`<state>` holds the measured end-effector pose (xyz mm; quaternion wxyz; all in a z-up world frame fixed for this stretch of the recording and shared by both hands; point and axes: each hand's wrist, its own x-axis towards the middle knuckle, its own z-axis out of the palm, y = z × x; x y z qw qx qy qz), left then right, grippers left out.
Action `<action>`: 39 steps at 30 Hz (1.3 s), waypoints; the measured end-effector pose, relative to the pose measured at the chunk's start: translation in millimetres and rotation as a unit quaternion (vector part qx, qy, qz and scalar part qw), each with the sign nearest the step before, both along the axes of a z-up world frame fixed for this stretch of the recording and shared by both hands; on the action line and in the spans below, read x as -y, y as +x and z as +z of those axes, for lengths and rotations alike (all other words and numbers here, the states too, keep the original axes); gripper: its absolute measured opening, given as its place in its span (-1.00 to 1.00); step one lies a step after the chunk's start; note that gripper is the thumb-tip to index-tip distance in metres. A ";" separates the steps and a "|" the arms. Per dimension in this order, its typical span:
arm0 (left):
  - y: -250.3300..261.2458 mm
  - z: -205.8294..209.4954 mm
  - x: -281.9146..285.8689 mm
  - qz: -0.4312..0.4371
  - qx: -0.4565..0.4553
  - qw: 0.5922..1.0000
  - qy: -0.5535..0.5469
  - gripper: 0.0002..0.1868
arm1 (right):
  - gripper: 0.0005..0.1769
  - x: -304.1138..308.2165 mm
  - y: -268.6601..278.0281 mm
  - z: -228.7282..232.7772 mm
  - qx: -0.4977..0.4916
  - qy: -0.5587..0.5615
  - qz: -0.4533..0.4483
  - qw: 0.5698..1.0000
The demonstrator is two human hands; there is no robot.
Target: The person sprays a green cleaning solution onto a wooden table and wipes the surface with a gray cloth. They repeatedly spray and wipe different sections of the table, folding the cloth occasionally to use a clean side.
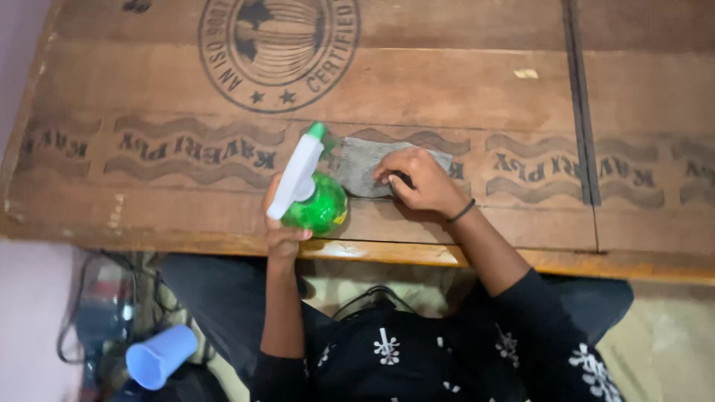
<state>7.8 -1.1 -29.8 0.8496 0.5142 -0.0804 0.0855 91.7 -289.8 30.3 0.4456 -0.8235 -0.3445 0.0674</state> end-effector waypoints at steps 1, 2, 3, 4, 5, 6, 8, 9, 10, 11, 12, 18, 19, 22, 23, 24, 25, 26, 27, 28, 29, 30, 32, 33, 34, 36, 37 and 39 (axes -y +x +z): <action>2.3 4.9 2.9 -0.003 0.004 1.000 0.005 0.08 | -0.73 -2.6 -3.9 7.0 0.013 -0.020 -0.005 1.000; 1.4 9.0 8.4 0.024 0.002 1.000 0.006 0.10 | -0.62 -4.1 -7.2 15.6 0.022 -0.032 0.019 0.999; 0.1 12.1 16.6 0.046 0.000 0.999 0.008 0.11 | -0.46 -3.2 -12.0 24.8 0.031 -0.044 0.039 0.998; -2.5 14.7 26.7 0.069 -0.002 0.998 0.009 0.12 | -0.29 -2.6 -16.4 33.8 0.040 -0.055 0.058 0.996; -3.5 18.1 36.1 0.084 0.007 0.996 0.020 0.10 | -0.13 -5.3 -21.3 40.9 0.034 -0.030 0.076 0.996; -5.4 21.5 46.4 0.099 0.016 0.994 0.030 0.08 | 0.03 -9.6 -25.8 45.5 0.027 -0.005 0.095 0.995; -9.4 28.7 70.7 0.118 -0.012 0.993 -0.015 0.11 | 0.25 -12.6 -31.8 48.7 0.031 0.039 0.109 0.993; -9.4 34.0 83.7 0.121 -0.047 0.989 -0.070 0.15 | 0.31 -12.7 -31.9 47.3 0.042 0.058 0.106 0.992; -8.6 40.9 95.9 0.124 -0.083 0.981 -0.125 0.20 | 0.36 -11.3 -31.5 44.1 0.054 0.078 0.103 0.990; -9.3 49.1 107.0 0.092 -0.068 0.988 -0.104 0.20 | 0.34 -7.3 -31.8 39.6 0.040 0.109 0.078 0.990; -11.5 58.3 116.8 0.059 -0.052 0.993 -0.083 0.19 | 0.32 -0.9 -31.8 34.5 0.026 0.141 0.053 0.988; 20.6 97.0 125.7 -0.069 0.093 0.931 0.346 0.11 | 0.31 73.0 -27.3 16.8 0.010 0.219 -0.115 0.969; 35.0 95.8 126.8 -0.067 0.115 0.885 0.445 0.07 | 0.31 87.2 -31.1 15.5 -0.006 0.226 -0.155 0.962; 77.7 81.7 128.5 -0.132 0.192 0.771 0.592 -0.18 | 0.25 117.5 -44.8 1.2 0.060 0.164 -0.271 0.947; 89.2 76.2 126.1 -0.167 0.216 0.757 0.593 -0.23 | 0.26 127.6 -51.2 -4.4 0.090 0.127 -0.304 0.940; 100.2 71.8 121.2 -0.201 0.240 0.742 0.593 -0.28 | 0.27 136.4 -57.7 -10.0 0.121 0.089 -0.337 0.929; 106.1 67.1 116.3 -0.236 0.263 0.725 0.592 -0.30 | 0.28 143.7 -62.3 -15.1 0.150 0.051 -0.368 0.916; 108.5 62.7 111.6 -0.240 0.255 0.718 0.602 -0.28 | 0.27 148.9 -64.1 -19.2 0.146 0.085 -0.364 0.916; 109.8 59.8 104.1 -0.242 0.245 0.710 0.614 -0.26 | 0.27 149.4 -64.8 -23.0 0.141 0.121 -0.358 0.915; 110.7 57.8 98.8 -0.245 0.235 0.702 0.626 -0.23 | 0.27 149.8 -66.3 -24.4 0.135 0.157 -0.350 0.913; 108.2 56.9 92.0 -0.230 0.237 0.713 0.618 -0.24 | 0.27 147.9 -67.1 -24.9 0.129 0.163 -0.347 0.915; 99.8 55.5 86.7 -0.215 0.240 0.724 0.610 -0.25 | 0.27 147.0 -69.2 -23.4 0.122 0.169 -0.343 0.916; 81.9 54.6 78.0 -0.176 0.229 0.737 0.611 -0.24 | 0.27 142.0 -66.5 -21.6 0.106 0.152 -0.350 0.918; 70.7 54.0 75.0 -0.154 0.217 0.740 0.617 -0.23 | 0.27 142.9 -67.0 -20.4 0.095 0.127 -0.364 0.918; 58.6 53.7 72.6 -0.133 0.204 0.743 0.624 -0.22 | 0.26 143.5 -67.1 -20.1 0.084 0.102 -0.376 0.917; 29.8 53.0 73.3 -0.091 0.153 0.749 0.638 -0.19 | 0.29 144.8 -68.3 -19.8 0.086 0.074 -0.391 0.914; 16.7 53.8 75.1 -0.067 0.130 0.749 0.646 -0.16 | 0.31 144.0 -66.9 -19.4 0.090 0.062 -0.397 0.911; -14.4 54.8 84.4 -0.045 0.090 0.731 0.675 -0.11 | 0.30 141.7 -67.6 -17.2 0.073 0.102 -0.377 0.918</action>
